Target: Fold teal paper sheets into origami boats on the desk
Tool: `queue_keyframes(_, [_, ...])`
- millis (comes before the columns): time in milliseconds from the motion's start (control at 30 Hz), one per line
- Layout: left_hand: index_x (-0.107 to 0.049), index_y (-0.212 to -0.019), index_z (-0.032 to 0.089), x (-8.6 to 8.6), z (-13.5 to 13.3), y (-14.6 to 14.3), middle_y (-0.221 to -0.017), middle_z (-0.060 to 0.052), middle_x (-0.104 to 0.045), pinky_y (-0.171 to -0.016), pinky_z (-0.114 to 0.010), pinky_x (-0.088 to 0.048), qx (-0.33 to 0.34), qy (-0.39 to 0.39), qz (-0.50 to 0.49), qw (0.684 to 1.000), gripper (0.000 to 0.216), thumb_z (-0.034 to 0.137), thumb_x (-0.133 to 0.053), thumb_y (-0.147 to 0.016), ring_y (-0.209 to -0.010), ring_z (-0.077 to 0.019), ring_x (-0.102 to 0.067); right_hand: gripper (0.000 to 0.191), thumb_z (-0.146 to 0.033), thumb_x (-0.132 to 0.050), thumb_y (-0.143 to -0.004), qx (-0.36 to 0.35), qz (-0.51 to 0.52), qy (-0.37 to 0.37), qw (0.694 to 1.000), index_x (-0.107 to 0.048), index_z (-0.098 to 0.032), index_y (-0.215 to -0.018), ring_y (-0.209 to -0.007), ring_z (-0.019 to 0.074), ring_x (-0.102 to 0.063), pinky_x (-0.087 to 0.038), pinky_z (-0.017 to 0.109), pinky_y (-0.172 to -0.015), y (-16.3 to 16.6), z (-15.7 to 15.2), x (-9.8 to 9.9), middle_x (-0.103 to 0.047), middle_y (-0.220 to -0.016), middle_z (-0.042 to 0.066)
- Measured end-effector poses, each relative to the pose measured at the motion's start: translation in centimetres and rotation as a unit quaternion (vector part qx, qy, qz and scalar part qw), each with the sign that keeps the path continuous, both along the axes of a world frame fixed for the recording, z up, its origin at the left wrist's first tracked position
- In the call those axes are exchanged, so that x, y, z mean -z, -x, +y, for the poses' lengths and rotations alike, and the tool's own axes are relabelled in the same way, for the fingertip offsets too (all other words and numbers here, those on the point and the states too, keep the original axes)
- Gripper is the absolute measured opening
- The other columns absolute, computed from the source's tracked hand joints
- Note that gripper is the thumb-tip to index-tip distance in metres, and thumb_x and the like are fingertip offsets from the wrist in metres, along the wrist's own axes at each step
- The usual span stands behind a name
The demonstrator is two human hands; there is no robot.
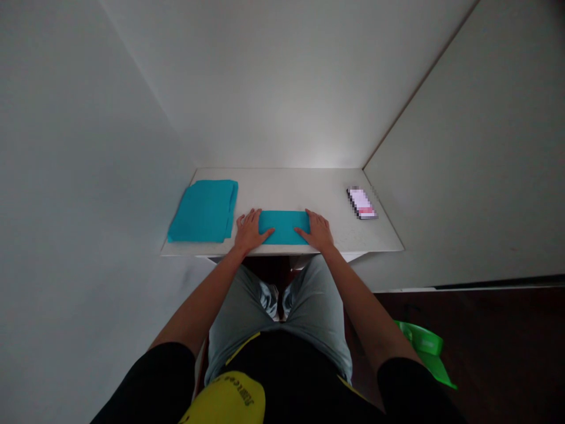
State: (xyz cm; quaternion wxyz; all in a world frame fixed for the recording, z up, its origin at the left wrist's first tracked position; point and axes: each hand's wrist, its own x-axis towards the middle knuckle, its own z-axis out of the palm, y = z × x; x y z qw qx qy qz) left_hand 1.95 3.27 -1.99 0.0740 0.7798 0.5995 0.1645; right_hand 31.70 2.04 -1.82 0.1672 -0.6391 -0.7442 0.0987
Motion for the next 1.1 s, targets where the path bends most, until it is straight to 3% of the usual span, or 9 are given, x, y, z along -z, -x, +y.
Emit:
queue_keyframes(200, [-0.029, -0.171, 0.014, 0.2, 0.2, -0.1, -0.170, -0.022, -0.047, -0.130, -0.053, -0.038, 0.057, 0.004, -0.069, 0.996, 0.086, 0.051, -0.064, -0.102, -0.159, -0.0341, -0.045, 0.086, -0.071, -0.048, -0.104, 0.003, 0.016, 0.004, 1.000, -0.040, -0.015, -0.169, -0.152, 0.0394, -0.046, -0.034, 0.055, -0.126, -0.1, 0.1, 0.3, -0.054, -0.166, 0.020])
queue_keyframes(467, [0.008, -0.176, 0.013, 1.4, -0.2, -1.7, -0.179, -0.027, -0.022, -0.130, -0.049, -0.044, 0.080, -0.042, -0.166, 0.982, 0.104, 0.035, -0.062, -0.102, -0.166, -0.0328, -0.035, 0.081, -0.067, -0.047, -0.106, 0.000, 0.003, 0.002, 1.000, -0.041, -0.015, -0.168, -0.152, 0.0382, -0.046, -0.035, 0.054, -0.126, -0.1, -0.1, -0.1, -0.054, -0.166, 0.019])
queue_keyframes(533, [0.003, -0.177, 0.014, 1.3, -0.3, -1.8, -0.177, -0.023, -0.034, -0.129, -0.048, -0.046, 0.103, -0.010, -0.157, 0.982, 0.094, 0.031, -0.055, -0.105, -0.160, -0.0301, -0.046, 0.081, -0.068, -0.049, -0.105, 0.000, 0.006, 0.001, 1.000, -0.043, -0.015, -0.167, -0.151, 0.0381, -0.047, -0.035, 0.053, -0.126, 0.0, -0.2, -0.2, -0.055, -0.166, 0.019])
queue_keyframes(633, [-0.024, -0.175, 0.017, 1.1, -0.5, -1.8, -0.170, -0.016, -0.052, -0.131, -0.048, -0.044, 0.162, 0.033, -0.107, 0.980, 0.076, 0.021, -0.048, -0.103, -0.154, -0.0263, -0.055, 0.082, -0.068, -0.052, -0.104, 0.002, 0.011, 0.001, 1.000, -0.045, -0.016, -0.166, -0.151, 0.0377, -0.047, -0.035, 0.054, -0.126, 0.1, -0.2, -0.3, -0.055, -0.166, 0.018])
queue_keyframes(733, [-0.041, -0.169, 0.014, 0.9, -1.3, -2.2, -0.173, -0.015, -0.047, -0.137, -0.049, -0.034, 0.201, 0.026, -0.034, 0.979, 0.071, 0.022, -0.051, -0.099, -0.164, -0.0275, -0.042, 0.079, -0.066, -0.052, -0.105, 0.000, 0.002, 0.003, 1.000, -0.045, -0.016, -0.166, -0.153, 0.0365, -0.047, -0.035, 0.053, -0.127, 0.2, -0.2, -0.3, -0.053, -0.168, 0.018])
queue_keyframes(833, [-0.039, -0.170, 0.010, 0.9, -2.2, -2.7, -0.179, -0.017, -0.035, -0.140, -0.054, -0.024, 0.220, 0.004, 0.024, 0.975, 0.075, 0.039, -0.055, -0.103, -0.170, -0.0311, -0.028, 0.074, -0.062, -0.054, -0.106, -0.012, -0.004, 0.001, 1.000, -0.047, -0.018, -0.165, -0.154, 0.0353, -0.047, -0.035, 0.053, -0.127, 0.2, -0.2, -0.4, -0.053, -0.169, 0.017])
queue_keyframes(967, [-0.037, -0.172, 0.013, 0.6, -2.8, -3.2, -0.181, -0.017, -0.030, -0.140, -0.055, -0.022, 0.209, -0.005, 0.050, 0.977, 0.083, 0.059, -0.053, -0.105, -0.171, -0.0318, -0.025, 0.064, -0.055, -0.055, -0.107, -0.036, -0.006, 0.003, 0.999, -0.055, -0.020, -0.160, -0.155, 0.0318, -0.048, -0.034, 0.053, -0.130, 0.0, -0.2, -0.6, -0.054, -0.170, 0.014])
queue_keyframes(1100, [-0.037, -0.171, 0.008, 0.4, -2.6, -3.3, -0.181, -0.018, -0.031, -0.139, -0.055, -0.023, 0.215, -0.002, 0.055, 0.975, 0.086, 0.062, -0.051, -0.106, -0.171, -0.0327, -0.026, 0.054, -0.040, -0.051, -0.110, -0.069, -0.034, 0.000, 0.997, -0.057, -0.019, -0.159, -0.163, 0.0302, -0.041, -0.019, 0.059, -0.137, 1.8, 0.2, -1.1, -0.049, -0.173, 0.013])
